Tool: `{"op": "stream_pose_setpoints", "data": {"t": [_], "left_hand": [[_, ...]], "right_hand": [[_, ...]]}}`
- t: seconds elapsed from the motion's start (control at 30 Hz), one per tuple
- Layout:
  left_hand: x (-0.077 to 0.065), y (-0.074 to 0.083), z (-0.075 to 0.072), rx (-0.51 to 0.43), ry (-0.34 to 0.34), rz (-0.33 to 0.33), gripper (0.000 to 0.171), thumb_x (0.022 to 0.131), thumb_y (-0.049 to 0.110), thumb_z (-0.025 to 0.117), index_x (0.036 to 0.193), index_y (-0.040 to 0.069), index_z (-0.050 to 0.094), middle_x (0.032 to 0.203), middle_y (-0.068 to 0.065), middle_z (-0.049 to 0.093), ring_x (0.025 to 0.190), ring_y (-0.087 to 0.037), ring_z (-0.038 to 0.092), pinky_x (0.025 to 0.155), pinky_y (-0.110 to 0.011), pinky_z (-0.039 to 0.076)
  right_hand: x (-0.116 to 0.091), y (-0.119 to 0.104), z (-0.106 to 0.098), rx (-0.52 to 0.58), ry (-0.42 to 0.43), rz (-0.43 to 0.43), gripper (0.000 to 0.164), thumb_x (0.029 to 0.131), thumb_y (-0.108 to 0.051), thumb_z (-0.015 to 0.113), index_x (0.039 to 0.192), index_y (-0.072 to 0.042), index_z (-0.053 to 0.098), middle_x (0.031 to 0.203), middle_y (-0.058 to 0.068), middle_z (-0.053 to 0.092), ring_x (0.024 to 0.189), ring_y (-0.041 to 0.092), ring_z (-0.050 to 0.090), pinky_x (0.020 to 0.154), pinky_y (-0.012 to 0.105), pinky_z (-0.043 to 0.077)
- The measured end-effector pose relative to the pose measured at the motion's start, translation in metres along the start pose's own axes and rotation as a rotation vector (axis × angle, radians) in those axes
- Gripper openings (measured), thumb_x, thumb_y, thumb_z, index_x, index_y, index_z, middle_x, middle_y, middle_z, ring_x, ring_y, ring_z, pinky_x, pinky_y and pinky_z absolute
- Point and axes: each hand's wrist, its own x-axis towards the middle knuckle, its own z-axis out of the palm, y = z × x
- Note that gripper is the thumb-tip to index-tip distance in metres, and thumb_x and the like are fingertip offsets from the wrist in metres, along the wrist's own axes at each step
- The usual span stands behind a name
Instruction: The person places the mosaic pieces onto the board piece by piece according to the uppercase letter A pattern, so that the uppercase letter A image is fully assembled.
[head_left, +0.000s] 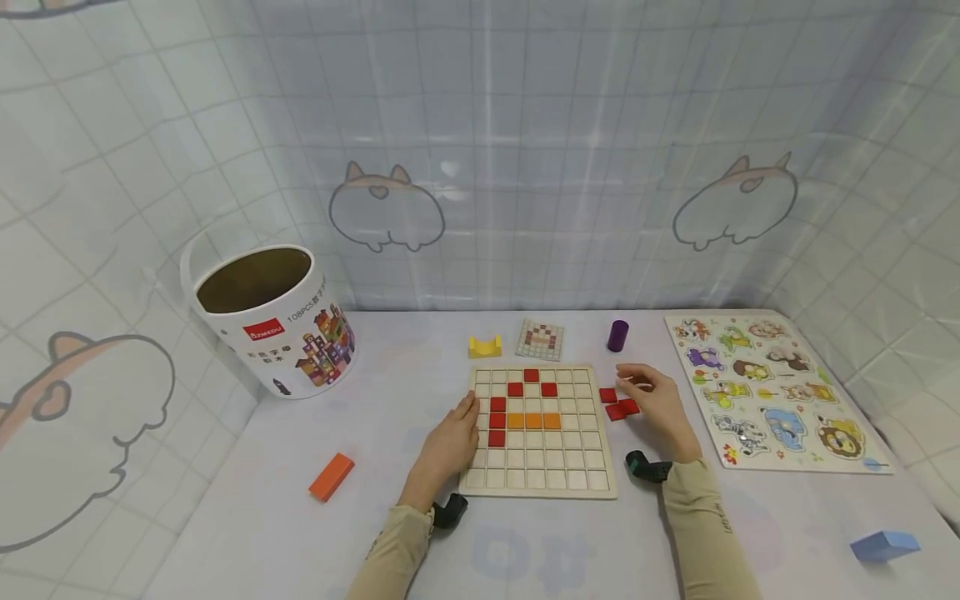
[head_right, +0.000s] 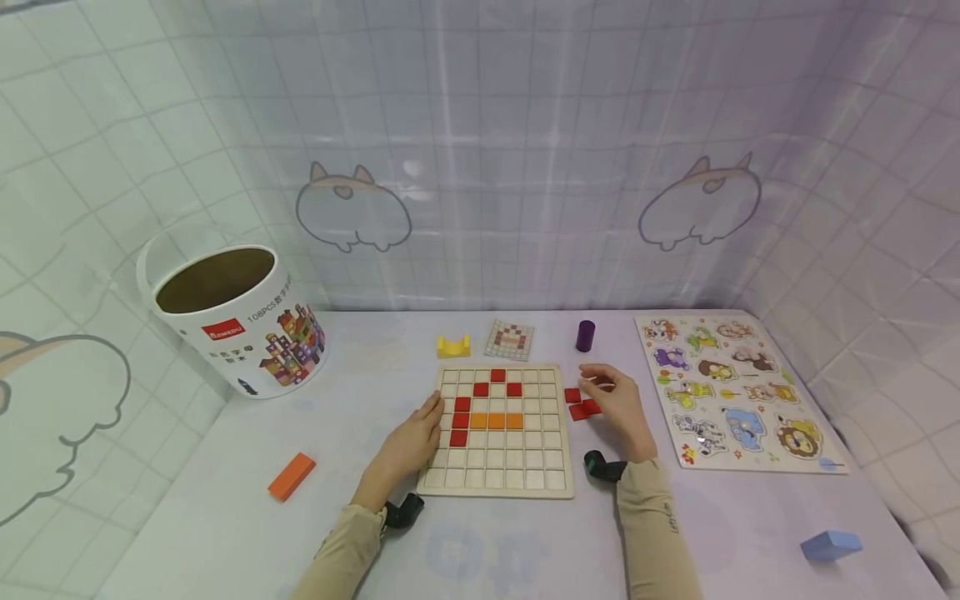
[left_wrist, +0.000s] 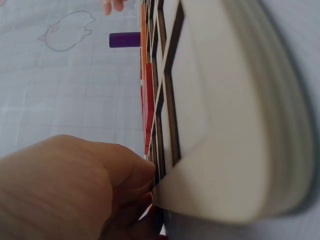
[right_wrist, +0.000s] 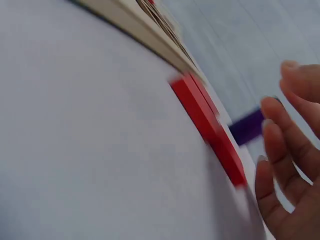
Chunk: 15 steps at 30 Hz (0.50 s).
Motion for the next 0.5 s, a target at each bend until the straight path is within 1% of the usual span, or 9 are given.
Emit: {"op": "stream_pose_setpoints", "data": {"t": [0.13, 0.2, 0.27, 0.33, 0.5], "left_hand": [[0.000, 0.000, 0.001, 0.000, 0.006, 0.004, 0.049, 0.099, 0.012, 0.047, 0.144, -0.005, 0.041, 0.155, -0.018, 0.035, 0.141, -0.031, 0.039, 0.115, -0.047, 0.038], [0.000, 0.000, 0.001, -0.001, 0.003, 0.005, 0.049, 0.099, 0.013, 0.047, 0.144, -0.005, 0.041, 0.155, -0.018, 0.034, 0.142, -0.030, 0.038, 0.115, -0.047, 0.038], [0.000, 0.000, 0.001, -0.003, 0.007, 0.007, 0.049, 0.099, 0.012, 0.047, 0.144, -0.006, 0.041, 0.155, -0.019, 0.035, 0.141, -0.031, 0.038, 0.115, -0.048, 0.038], [0.000, 0.000, 0.001, -0.003, 0.009, 0.008, 0.049, 0.099, 0.012, 0.047, 0.144, -0.006, 0.041, 0.155, -0.019, 0.035, 0.142, -0.031, 0.038, 0.115, -0.048, 0.037], [-0.001, 0.001, -0.001, -0.015, 0.012, 0.007, 0.048, 0.099, 0.012, 0.046, 0.143, -0.007, 0.041, 0.155, -0.019, 0.035, 0.142, -0.032, 0.038, 0.115, -0.048, 0.037]], "right_hand": [[-0.005, 0.010, -0.016, -0.043, -0.057, 0.030, 0.031, 0.095, -0.021, 0.061, 0.120, -0.002, 0.064, 0.122, 0.018, 0.064, 0.090, -0.005, 0.053, 0.079, 0.010, 0.045], [-0.006, 0.014, -0.023, -0.060, -0.095, 0.051, 0.031, 0.097, -0.018, 0.059, 0.122, -0.001, 0.063, 0.124, 0.018, 0.062, 0.090, -0.006, 0.051, 0.079, 0.009, 0.045], [-0.007, 0.017, -0.028, -0.068, -0.131, 0.058, 0.031, 0.097, -0.016, 0.059, 0.123, 0.000, 0.061, 0.124, 0.020, 0.061, 0.092, -0.004, 0.052, 0.080, 0.009, 0.046], [-0.006, 0.017, -0.031, -0.091, -0.166, 0.056, 0.031, 0.096, -0.016, 0.060, 0.123, 0.000, 0.061, 0.124, 0.020, 0.061, 0.096, 0.001, 0.054, 0.080, 0.009, 0.046], [-0.005, 0.015, -0.030, -0.135, -0.236, 0.056, 0.037, 0.090, -0.018, 0.068, 0.123, -0.004, 0.062, 0.125, 0.017, 0.063, 0.106, 0.018, 0.056, 0.084, 0.013, 0.046]]}}
